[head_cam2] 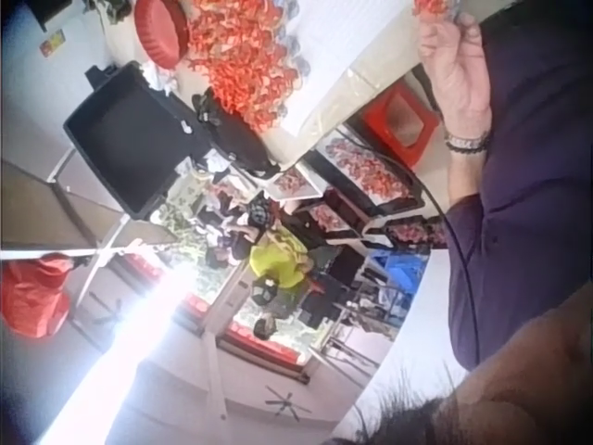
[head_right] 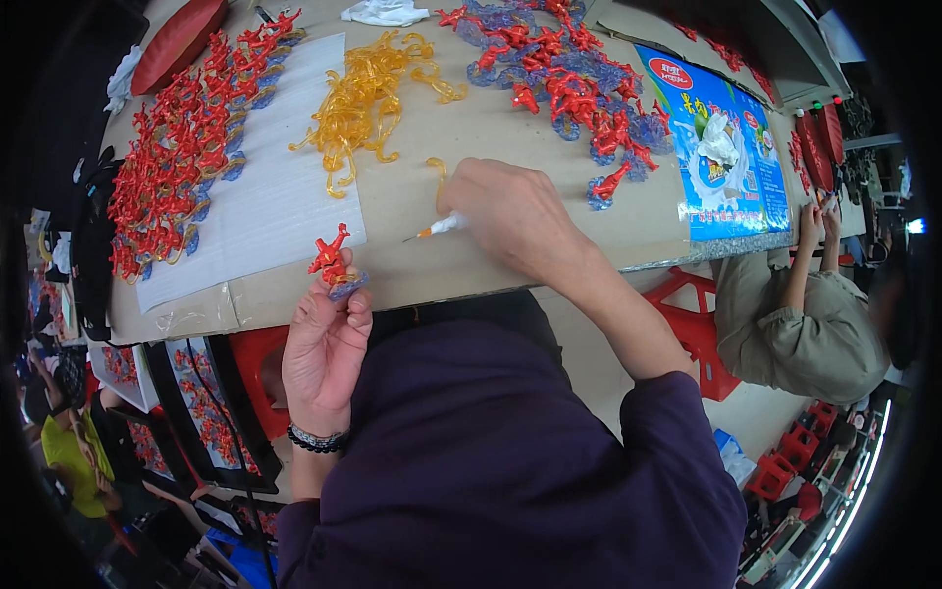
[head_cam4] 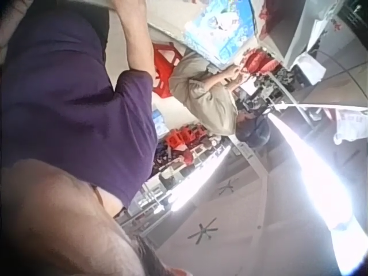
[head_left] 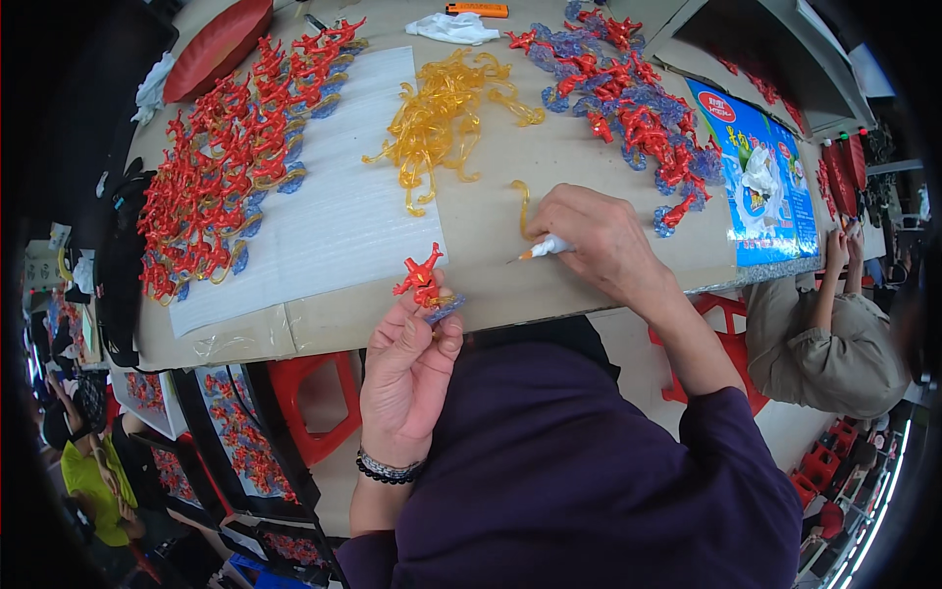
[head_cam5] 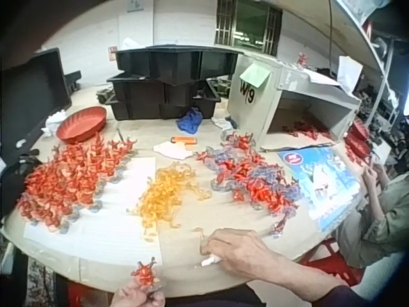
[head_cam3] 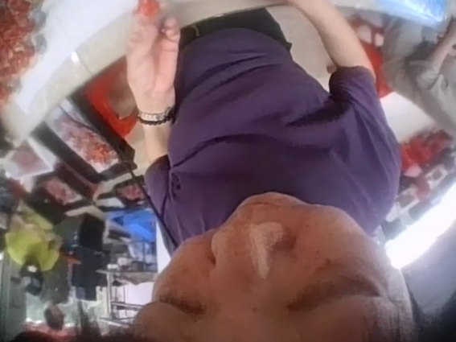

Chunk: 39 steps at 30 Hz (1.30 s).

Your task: The person applies glue from a bottle onto plastic toy figures and accessories, attaching the pieces onto bases by hand to assemble the figures.

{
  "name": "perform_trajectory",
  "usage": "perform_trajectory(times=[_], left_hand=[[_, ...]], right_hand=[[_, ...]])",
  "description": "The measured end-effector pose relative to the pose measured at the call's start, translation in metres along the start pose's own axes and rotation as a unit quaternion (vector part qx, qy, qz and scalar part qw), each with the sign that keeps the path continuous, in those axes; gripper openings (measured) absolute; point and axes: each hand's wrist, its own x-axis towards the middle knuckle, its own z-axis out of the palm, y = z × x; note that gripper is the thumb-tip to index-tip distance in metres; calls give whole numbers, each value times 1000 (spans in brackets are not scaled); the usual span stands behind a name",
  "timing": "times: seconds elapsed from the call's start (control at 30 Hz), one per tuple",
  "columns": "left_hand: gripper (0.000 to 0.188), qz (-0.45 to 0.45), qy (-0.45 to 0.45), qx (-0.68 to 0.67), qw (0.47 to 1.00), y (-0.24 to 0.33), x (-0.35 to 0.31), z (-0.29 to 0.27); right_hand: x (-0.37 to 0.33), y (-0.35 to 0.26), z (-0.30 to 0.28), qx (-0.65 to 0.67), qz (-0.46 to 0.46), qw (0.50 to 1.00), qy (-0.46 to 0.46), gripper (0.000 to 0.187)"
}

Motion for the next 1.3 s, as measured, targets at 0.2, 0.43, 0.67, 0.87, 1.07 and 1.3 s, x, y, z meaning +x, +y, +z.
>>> perform_trajectory(times=[0.2,0.43,0.67,0.87,1.07,1.3], left_hand=[[34,-27,-11,7,1000,-1,2,1],[48,-18,-19,17,1000,-4,0,2],[61,-13,-17,6,1000,-5,-1,5],[63,-13,-11,7,1000,-2,0,4],[61,-13,-13,27,999,-4,2,6],[55,5,10,78,997,-9,1,6]], right_hand=[[-2,-1,1,137,53,984,103,15],[23,-5,-29,158,226,960,51,15],[53,9,-15,89,149,982,-76,22],[34,14,-34,189,213,956,73,13],[9,22,-29,82,43,996,19,18],[10,33,-16,23,30,999,-30,20]])
